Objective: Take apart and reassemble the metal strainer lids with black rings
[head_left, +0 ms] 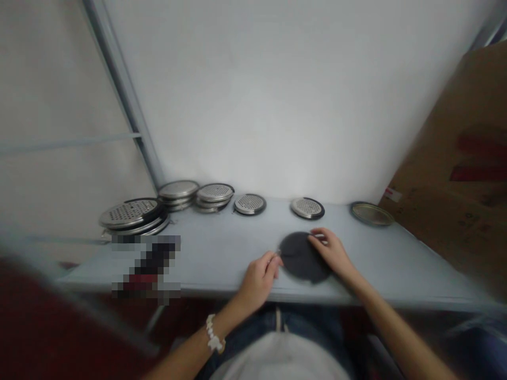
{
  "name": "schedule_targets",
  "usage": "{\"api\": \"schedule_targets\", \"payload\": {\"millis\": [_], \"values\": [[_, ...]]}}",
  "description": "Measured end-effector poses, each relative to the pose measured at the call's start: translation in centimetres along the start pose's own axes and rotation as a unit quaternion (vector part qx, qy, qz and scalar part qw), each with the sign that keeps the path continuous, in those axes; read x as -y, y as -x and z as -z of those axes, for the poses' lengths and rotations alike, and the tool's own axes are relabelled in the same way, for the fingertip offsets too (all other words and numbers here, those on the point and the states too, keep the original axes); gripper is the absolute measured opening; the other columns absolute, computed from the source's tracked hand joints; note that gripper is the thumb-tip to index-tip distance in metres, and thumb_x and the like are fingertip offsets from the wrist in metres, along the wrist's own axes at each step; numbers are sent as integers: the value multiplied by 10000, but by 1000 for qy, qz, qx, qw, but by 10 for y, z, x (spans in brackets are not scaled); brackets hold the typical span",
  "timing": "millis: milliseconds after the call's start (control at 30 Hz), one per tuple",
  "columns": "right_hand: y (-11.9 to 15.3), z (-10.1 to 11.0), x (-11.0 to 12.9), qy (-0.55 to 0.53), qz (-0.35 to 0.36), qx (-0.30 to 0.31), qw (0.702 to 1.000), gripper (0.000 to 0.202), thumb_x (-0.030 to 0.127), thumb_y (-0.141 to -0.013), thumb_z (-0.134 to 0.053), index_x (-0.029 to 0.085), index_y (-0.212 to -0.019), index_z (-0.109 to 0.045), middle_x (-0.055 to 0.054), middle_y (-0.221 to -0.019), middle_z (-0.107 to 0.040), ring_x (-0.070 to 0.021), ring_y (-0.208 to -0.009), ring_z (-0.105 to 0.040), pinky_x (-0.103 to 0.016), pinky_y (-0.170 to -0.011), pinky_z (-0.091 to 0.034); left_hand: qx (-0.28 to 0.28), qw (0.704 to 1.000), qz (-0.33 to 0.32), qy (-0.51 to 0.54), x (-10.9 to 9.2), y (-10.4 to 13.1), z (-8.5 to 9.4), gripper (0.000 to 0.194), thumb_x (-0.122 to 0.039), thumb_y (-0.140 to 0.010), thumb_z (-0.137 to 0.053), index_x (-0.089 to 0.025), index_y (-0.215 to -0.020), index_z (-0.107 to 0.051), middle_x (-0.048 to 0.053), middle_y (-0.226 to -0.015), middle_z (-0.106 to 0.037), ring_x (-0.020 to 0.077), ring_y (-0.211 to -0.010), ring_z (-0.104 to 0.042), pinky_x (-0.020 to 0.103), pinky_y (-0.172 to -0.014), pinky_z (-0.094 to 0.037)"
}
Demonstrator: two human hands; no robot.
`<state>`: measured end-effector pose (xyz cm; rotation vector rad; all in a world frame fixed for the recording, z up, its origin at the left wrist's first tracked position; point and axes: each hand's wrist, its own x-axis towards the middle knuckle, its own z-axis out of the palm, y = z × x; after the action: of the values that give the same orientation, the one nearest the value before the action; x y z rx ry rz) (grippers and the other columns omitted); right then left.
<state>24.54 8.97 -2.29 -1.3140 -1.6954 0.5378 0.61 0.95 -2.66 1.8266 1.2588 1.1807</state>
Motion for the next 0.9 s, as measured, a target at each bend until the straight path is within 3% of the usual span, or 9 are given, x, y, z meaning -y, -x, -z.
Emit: {"api": "schedule_targets", "payload": {"millis": [100, 200, 333, 500, 600, 667, 800, 900], "values": [[24, 2, 2, 111, 74, -7, 991, 384, 466, -918, -554, 185, -1167, -632, -145, -1165, -648, -293, -1068, -627, -482, -957, -493, -1, 1000, -7, -4, 1, 0, 0, 378, -407, -1015, -390, -208, -766, -592, -7, -641, -594, 165, -640, -577, 265, -672, -402], [56, 1, 16, 225, 135, 2, 965, 513, 494, -900, -604, 209, -1324, -556, -179, -1307, -580, -359, -1215, -532, -552, -1004, -449, -2, 1000, -12, -3, 1, 0, 0, 368, -402, -1019, -398, -205, -791, -609, -9, -652, -603, 160, -641, -582, 260, -669, -408], [74, -11, 36, 290, 140, 43, 946, 580, 491, -883, -622, 223, -1386, -515, -197, -1386, -528, -414, -1288, -459, -597, -967, -460, -24, 1000, -7, 12, 0, 1, 0, 367, -408, -1013, -409, -196, -799, -618, -10, -643, -591, 156, -621, -565, 258, -655, -410], [57, -27, 46, 302, 116, 102, 941, 513, 402, -876, -622, 304, -1375, -555, -146, -1437, -513, -416, -1321, -430, -665, -1023, -366, -62, 997, 4, 56, -2, 4, 0, 358, -441, -1008, -415, -188, -860, -620, -12, -662, -569, 149, -609, -541, 251, -620, -409], [41, -27, 50, 287, 101, 154, 940, 589, 334, -826, -639, 350, -1405, -532, -122, -1472, -490, -425, -1374, -365, -718, -1038, -285, -69, 996, 8, 56, -3, 5, 0, 359, -443, -1009, -415, -188, -851, -613, -13, -662, -571, 146, -609, -542, 252, -627, -406], [30, -23, 53, 260, 107, 191, 940, 616, 275, -775, -656, 359, -1378, -558, -110, -1469, -489, -396, -1376, -376, -692, -1069, -263, -70, 996, 9, 54, -3, 4, 1, 359, -440, -1009, -414, -188, -842, -608, -13, -657, -573, 147, -611, -543, 254, -633, -404], [12, -14, 54, 191, 151, 257, 935, 562, 88, -686, -614, 331, -1188, -683, -75, -1457, -488, -333, -1371, -411, -596, -1114, -268, -61, 997, 14, 50, -2, 3, 0, 352, -438, -1007, -410, -187, -859, -607, -13, -667, -573, 151, -627, -545, 258, -647, -406], [10, -9, 49, 158, 173, 234, 944, 451, -28, -662, -504, 246, -932, -739, -78, -1450, -481, -321, -1405, -364, -569, -1119, -284, -45, 998, 12, 40, -1, 2, 0, 356, -441, -1004, -414, -186, -852, -611, -8, -683, -574, 157, -652, -554, 261, -656, -409]]}}
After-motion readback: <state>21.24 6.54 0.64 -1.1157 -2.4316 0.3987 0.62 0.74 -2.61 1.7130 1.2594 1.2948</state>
